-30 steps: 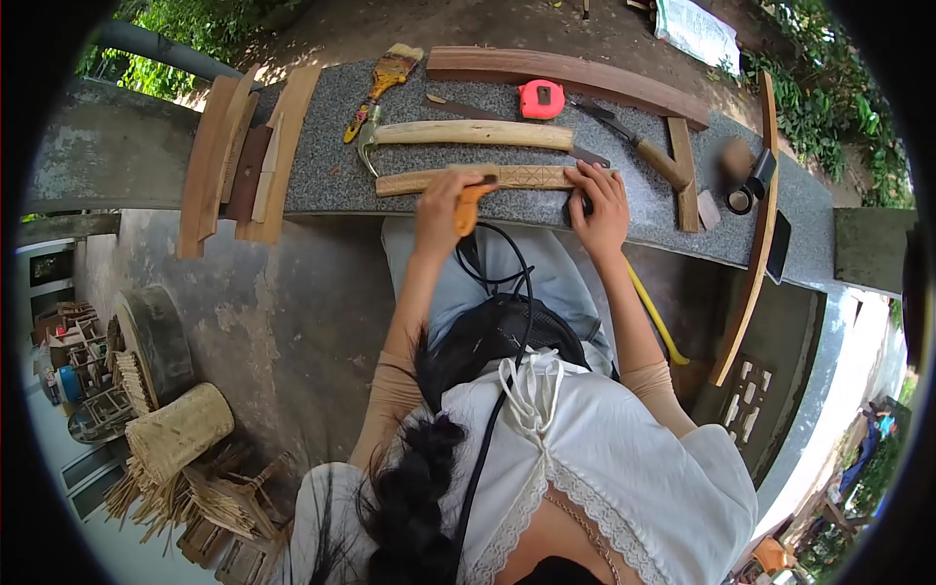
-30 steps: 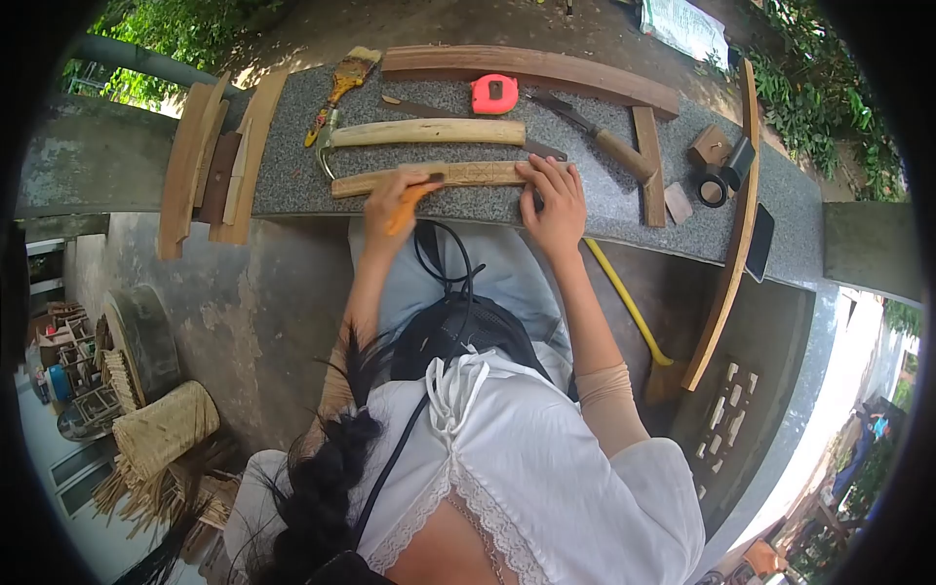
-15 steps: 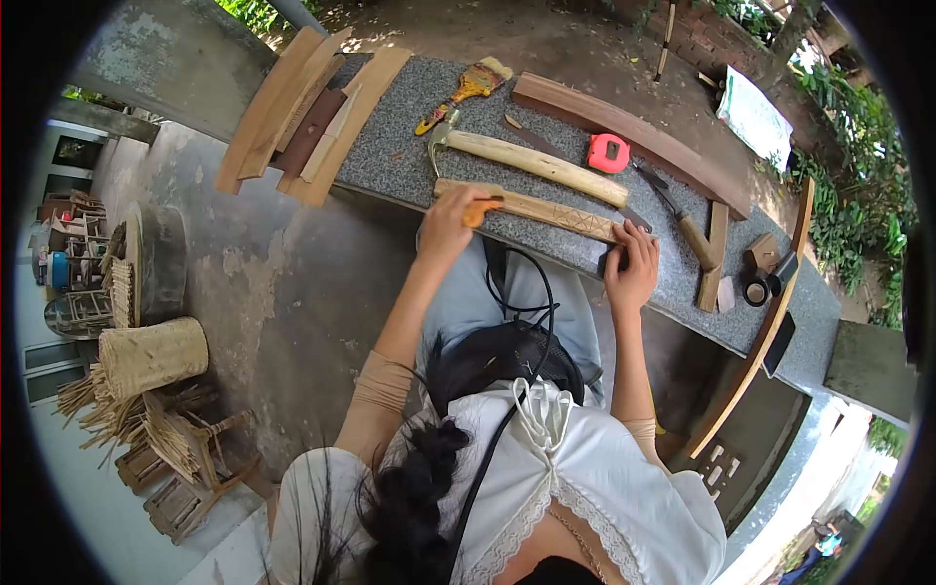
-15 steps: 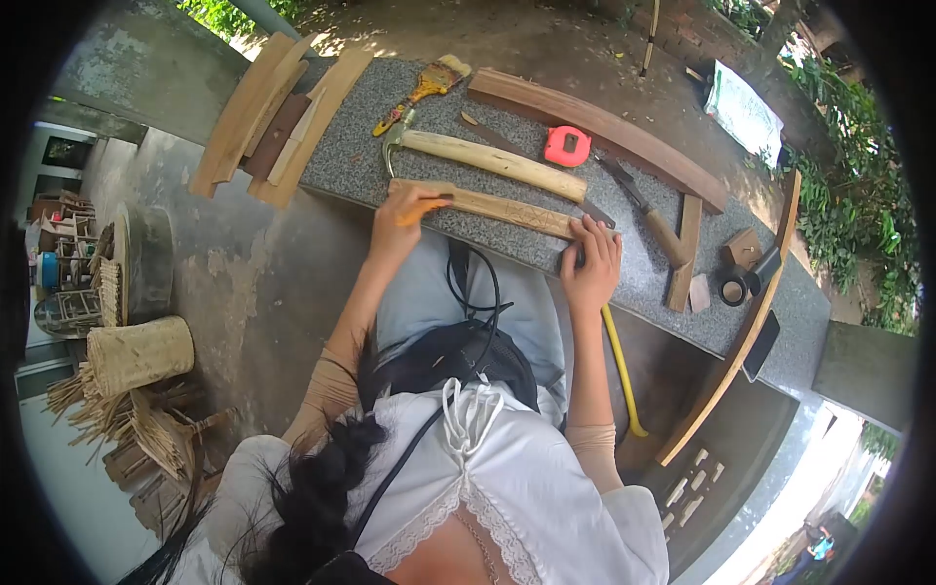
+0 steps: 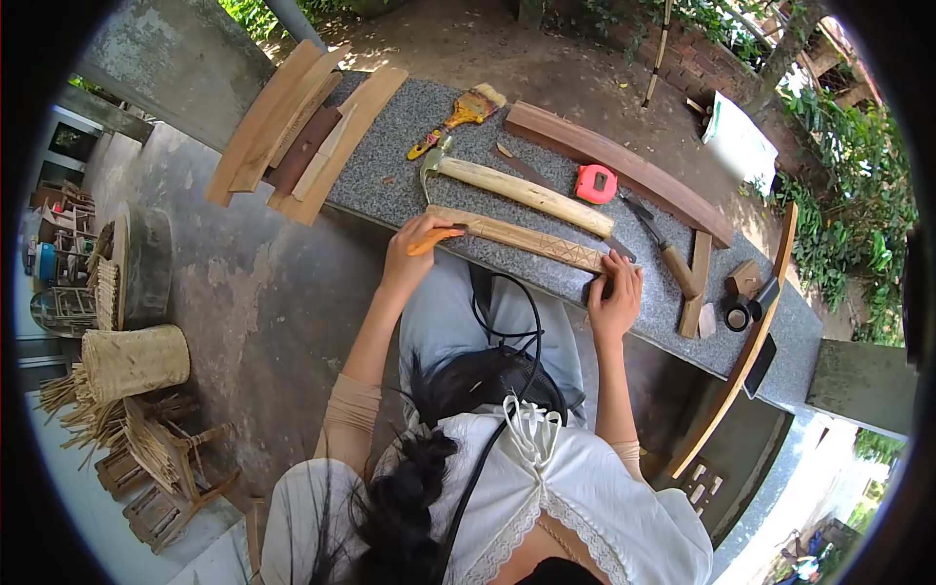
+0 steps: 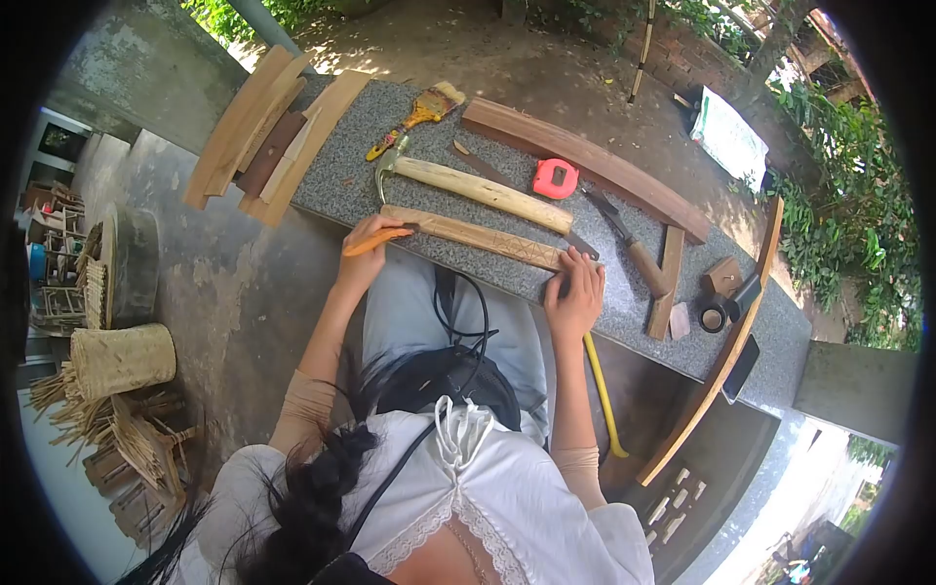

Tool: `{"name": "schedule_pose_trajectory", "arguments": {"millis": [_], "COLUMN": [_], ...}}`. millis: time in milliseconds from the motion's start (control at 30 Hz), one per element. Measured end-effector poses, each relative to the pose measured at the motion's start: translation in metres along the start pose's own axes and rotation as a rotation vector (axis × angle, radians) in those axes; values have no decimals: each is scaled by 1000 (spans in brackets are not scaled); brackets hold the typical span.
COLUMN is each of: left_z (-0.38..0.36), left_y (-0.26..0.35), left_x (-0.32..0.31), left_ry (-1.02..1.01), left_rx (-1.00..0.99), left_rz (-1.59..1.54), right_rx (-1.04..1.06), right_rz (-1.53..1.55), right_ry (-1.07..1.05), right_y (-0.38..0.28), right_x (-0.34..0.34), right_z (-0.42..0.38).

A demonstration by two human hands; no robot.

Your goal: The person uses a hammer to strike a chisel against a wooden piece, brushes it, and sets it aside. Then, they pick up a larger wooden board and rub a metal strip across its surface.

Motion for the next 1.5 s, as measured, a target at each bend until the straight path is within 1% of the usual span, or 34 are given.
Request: {"name": "schedule_pose_trajectory", "arguments": {"millis": [67, 100, 233, 267, 300, 367, 400, 467, 500, 533, 600, 700, 733, 800, 867, 900, 967, 1000, 1033, 1067, 1133, 1167, 1233, 1300, 1367, 1400, 1467, 1500], "left_z": [-3, -3, 9, 8, 9, 13, 13, 12, 11, 11, 14, 20, 20, 18, 16, 17, 18, 20, 23, 26, 34, 35, 36, 31, 27, 26, 25, 27], "left_y": [-1, 5, 62, 74, 79, 81, 71, 50, 35, 18, 0, 14, 24, 45, 77, 81, 78, 62, 49, 32, 8, 0, 18, 42, 78, 85, 95, 92], "left_x": [-1, -17, -119, -135, -137, -134, -124, -84, -66, -45, -9, -19, -38, -91, -118, -115, -102, -92, -71, -50, -6, 3, -12, -53, -93, -102, -116, -108], "left_ry": [61, 50, -70, -98, -91, -149, -123, -121, -21, 5, 83, 96, 54, 33, -157, -162, -165, -69, -34, 29, 140, 143, 124, 117, -4, -10, -126, -99], "left_rx": [-33, -78, -270, -303, -295, -306, -284, -150, -105, -10, 84, 35, -1, -164, -174, -173, -74, -102, -40, 75, 167, 253, 257, 180, 160, 157, 64, 92], "left_rz": [17, -9, -85, -105, -119, -135, -89, -15, 70, 112, 214, 208, 171, 68, -15, -21, 22, 60, 114, 239, 295, 302, 366, 247, 118, 105, 24, 45], "right_rx": [7, 8, -34, -49, -40, -40, -29, -21, -14, -10, -15, -10, -10, -12, -8, -12, -10, -12, 0, 0, -9, -6, -5, -12, -12, -5, -7, -9], "right_rz": [-18, -22, -17, -4, -18, -3, -6, -8, -14, -18, -11, -7, -8, -14, -15, -21, -20, -14, -21, -23, -17, -27, -38, -27, -40, -43, -49, -38], "right_ry": [6, 6, 5, -5, -12, -4, 1, -3, 1, 6, 6, 7, 8, 7, 6, 3, 5, 11, 16, 17, 19, 20, 25, 23, 25, 25, 21, 18], "right_y": [2, 2, 4, 4, 5, 4, 4, 3, 3, 4, 3, 3, 3, 4, 6, 7, 5, 6, 6, 6, 5, 6, 5, 5, 6, 7, 8, 8], "right_x": [-1, -2, -1, 0, 0, 0, -1, -2, -2, -3, -3, -3, -3, -2, -4, -2, -3, -3, -4, -4, -5, -4, -5, -5, -5, -5, -5, -6], "right_z": [-1, -1, 0, 0, 0, -1, -1, 0, 1, 0, 1, 0, 0, -1, -1, 0, -1, -1, -1, 0, -1, -1, 0, -1, -1, -2, -2, -2]}}
Point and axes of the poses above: each hand's wrist, its own z-axis towards the middle knuckle, its own x-axis out of the back of the hand, y = z × x, the point moved 1 cm from there along z, towards the middle knuckle, and after that the axes turned 7 degrees about -z, right-handed, at the moved point
